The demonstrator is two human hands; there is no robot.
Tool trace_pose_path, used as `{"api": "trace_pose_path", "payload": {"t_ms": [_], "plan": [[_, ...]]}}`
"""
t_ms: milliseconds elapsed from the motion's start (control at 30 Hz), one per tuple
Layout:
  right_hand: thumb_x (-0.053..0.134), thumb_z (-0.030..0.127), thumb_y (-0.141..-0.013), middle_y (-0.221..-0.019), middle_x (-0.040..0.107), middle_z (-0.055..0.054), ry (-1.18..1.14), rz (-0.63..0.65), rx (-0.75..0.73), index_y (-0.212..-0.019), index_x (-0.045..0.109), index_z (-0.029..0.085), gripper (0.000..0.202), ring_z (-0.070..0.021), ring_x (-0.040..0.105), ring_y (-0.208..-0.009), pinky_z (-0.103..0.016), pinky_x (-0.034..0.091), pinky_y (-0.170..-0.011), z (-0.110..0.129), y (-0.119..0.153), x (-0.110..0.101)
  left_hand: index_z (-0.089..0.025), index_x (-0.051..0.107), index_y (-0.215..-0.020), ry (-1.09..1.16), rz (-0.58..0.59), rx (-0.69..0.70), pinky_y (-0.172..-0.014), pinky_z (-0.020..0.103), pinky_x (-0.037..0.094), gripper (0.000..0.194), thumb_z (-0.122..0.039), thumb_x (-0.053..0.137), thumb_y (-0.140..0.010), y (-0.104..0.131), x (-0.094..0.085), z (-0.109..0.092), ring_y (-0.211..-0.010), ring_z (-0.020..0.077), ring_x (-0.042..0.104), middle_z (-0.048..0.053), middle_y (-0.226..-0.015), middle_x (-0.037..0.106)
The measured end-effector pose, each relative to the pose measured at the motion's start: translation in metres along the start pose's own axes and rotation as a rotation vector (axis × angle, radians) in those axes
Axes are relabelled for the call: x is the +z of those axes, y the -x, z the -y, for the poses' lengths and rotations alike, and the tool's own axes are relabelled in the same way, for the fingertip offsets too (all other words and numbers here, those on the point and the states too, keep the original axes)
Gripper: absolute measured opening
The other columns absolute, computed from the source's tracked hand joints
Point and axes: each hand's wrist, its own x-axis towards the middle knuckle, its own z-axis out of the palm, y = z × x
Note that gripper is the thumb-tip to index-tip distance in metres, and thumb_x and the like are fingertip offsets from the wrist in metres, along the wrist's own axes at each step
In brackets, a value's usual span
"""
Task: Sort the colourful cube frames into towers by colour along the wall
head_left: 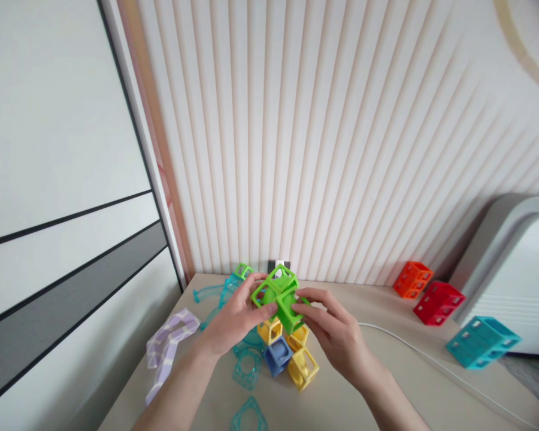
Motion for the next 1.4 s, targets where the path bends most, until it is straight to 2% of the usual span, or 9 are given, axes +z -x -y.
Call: {"api": "trace_pose_path", "payload": {"t_ms": [167,300,533,733,867,967,1067,1233,1400], "plan": [[0.050,0.009,-0.101,-0.133,0.063,-0.011,0.069,0.044,-0.028,-0.129,0.068,0.028,0.038,-0.0214,0.067,-0.119,-0.026,0.062,-0.090,-0.004,0.008,0.001,-0.026,0.053,-0.126,0.031,-0.039,0.024,-0.091,0.033,0.055,0.063,-0.039,0.088,-0.076,0.001,0.001,-0.005,-0.111,0.0239,0.067,0.006,-0.124,0.069],[0.050,0.009,-0.101,-0.133,0.064,-0.010,0.103,0.051,-0.035,-0.129,0.067,0.028,0.038,-0.0218,0.068,-0.119,-0.028,0.062,-0.093,-0.006,0.011,0.000,-0.027,0.054,-0.125,0.011,-0.034,0.026,-0.092,0.035,0.055,0.063,-0.037,0.089,-0.073,0.002,-0.002,-0.006,-0.112,0.0249,0.066,0.006,-0.125,0.067],[0.054,0.010,-0.099,-0.122,0.070,-0.010,0.184,-0.122,-0.052,-0.129,0.069,0.028,0.038,-0.0214,0.073,-0.107,-0.029,0.063,-0.091,-0.010,0.009,-0.001,-0.028,0.053,-0.126,-0.100,0.017,0.054,-0.100,0.037,0.050,0.060,-0.035,0.087,-0.077,0.006,-0.007,-0.002,-0.120,0.0254,0.062,0.006,-0.131,0.061],[0.056,0.003,-0.096,-0.118,0.069,-0.010,0.216,-0.262,-0.070,-0.125,0.071,0.028,0.041,-0.0213,0.072,-0.105,-0.031,0.064,-0.089,-0.011,0.007,0.003,-0.027,0.048,-0.126,-0.055,0.114,0.001,-0.093,0.032,0.049,0.067,-0.039,0.089,-0.074,0.012,0.009,-0.004,-0.114,0.0232,0.062,0.005,-0.124,0.062],[0.053,-0.002,-0.095,-0.113,0.070,-0.009,0.233,-0.342,-0.051,-0.118,0.073,0.029,0.043,-0.0202,0.073,-0.099,-0.030,0.065,-0.083,-0.008,0.007,0.005,-0.023,0.051,-0.118,0.021,0.150,0.009,-0.085,0.030,0.050,0.048,-0.050,0.076,-0.087,0.011,0.020,-0.001,-0.103,0.0206,0.065,0.006,-0.113,0.063],[0.053,-0.004,-0.093,-0.112,0.070,-0.008,0.229,-0.382,-0.073,-0.116,0.074,0.028,0.044,-0.0199,0.072,-0.095,-0.030,0.065,-0.079,-0.007,0.011,0.008,-0.023,0.051,-0.115,0.115,0.114,-0.027,-0.079,0.030,0.051,0.041,-0.052,0.069,-0.093,0.010,0.024,0.004,-0.089,0.0172,0.067,0.003,-0.101,0.066],[0.055,-0.003,-0.093,-0.116,0.068,-0.010,0.210,-0.358,-0.148,-0.121,0.073,0.026,0.044,-0.0220,0.071,-0.097,-0.034,0.064,-0.080,-0.006,0.017,0.013,-0.024,0.047,-0.120,0.199,0.075,-0.058,-0.079,0.030,0.052,0.051,-0.045,0.079,-0.086,0.009,0.025,0.008,-0.082,0.0161,0.068,0.000,-0.094,0.069],[0.055,0.003,-0.097,-0.118,0.070,-0.012,0.173,-0.355,-0.211,-0.129,0.071,0.028,0.043,-0.0243,0.071,-0.097,-0.038,0.064,-0.077,-0.006,0.027,0.019,-0.025,0.044,-0.127,0.283,0.060,-0.092,-0.077,0.029,0.053,0.074,-0.032,0.093,-0.071,0.008,0.025,0.006,-0.084,0.0179,0.070,0.002,-0.099,0.070],[0.068,0.013,-0.094,-0.116,0.073,-0.010,0.149,-0.371,-0.187,-0.129,0.071,0.031,0.039,-0.0272,0.074,-0.097,-0.039,0.066,-0.073,-0.008,0.038,0.021,-0.023,0.049,-0.124,0.293,0.126,-0.088,-0.078,0.027,0.053,0.072,-0.029,0.094,-0.069,0.010,0.022,0.004,-0.084,0.0160,0.069,0.001,-0.096,0.069]]}}
